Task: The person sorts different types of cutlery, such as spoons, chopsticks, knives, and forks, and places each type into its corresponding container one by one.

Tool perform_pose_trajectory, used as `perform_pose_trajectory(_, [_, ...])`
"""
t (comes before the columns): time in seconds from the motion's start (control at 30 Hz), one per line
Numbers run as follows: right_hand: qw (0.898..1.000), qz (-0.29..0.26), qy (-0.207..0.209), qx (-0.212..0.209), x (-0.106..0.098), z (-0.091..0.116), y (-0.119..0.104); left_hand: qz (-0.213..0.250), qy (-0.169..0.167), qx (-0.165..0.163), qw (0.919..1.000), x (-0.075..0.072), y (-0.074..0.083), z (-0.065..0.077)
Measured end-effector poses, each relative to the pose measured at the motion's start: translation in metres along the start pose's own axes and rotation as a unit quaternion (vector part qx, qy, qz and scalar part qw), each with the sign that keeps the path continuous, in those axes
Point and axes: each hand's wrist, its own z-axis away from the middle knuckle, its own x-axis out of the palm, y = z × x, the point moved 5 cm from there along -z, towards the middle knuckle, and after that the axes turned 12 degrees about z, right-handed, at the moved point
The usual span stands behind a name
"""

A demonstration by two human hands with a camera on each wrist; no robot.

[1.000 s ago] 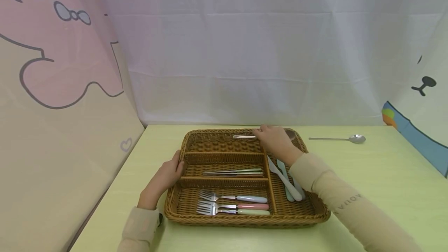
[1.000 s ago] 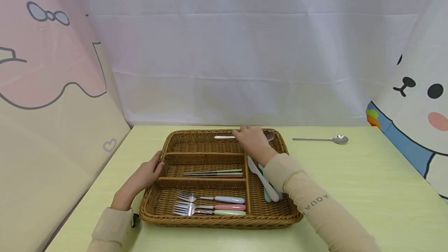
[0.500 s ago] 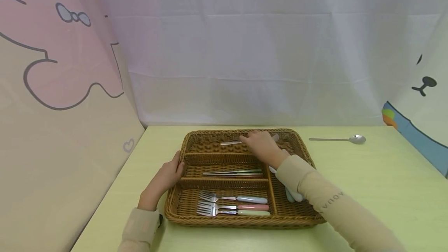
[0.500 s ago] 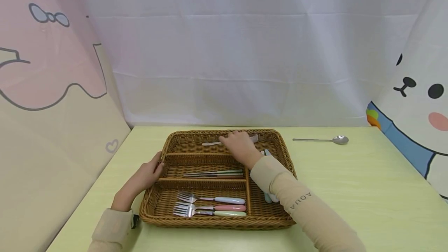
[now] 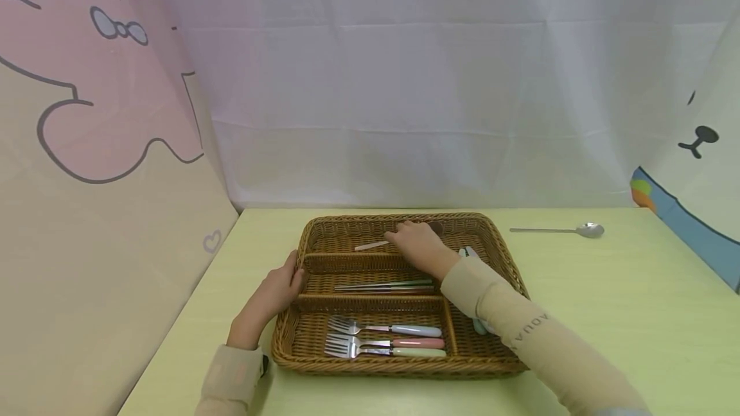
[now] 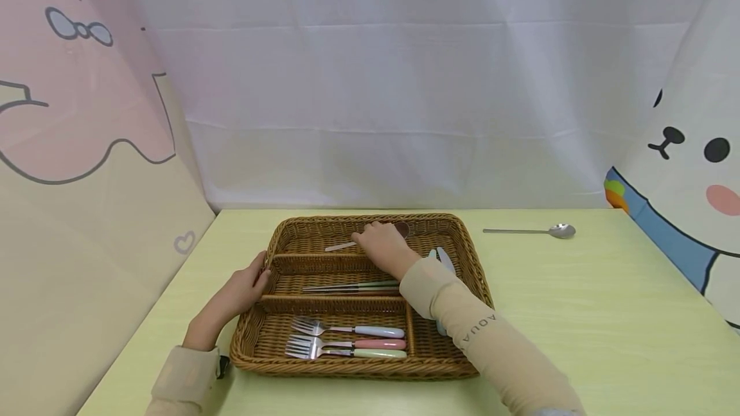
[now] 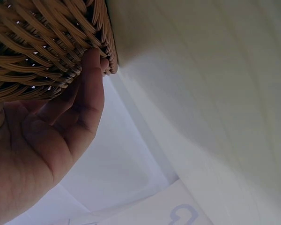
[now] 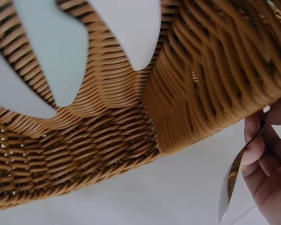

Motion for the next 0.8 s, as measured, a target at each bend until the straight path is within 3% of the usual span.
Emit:
perform_pose_trajectory(0.47, [0.995, -0.091, -0.051, 0.003, 0.005, -0.008, -0.009, -0.004, 0.004, 0.001, 1.0, -0.001, 0.001, 0.0])
perform_pose_trajectory(0.8, [0.971, -0.219, -0.1, -0.003, 0.013, -0.008, -0.009, -0.002, 0.003, -0.002, 1.0, 0.0, 0.0, 0.0])
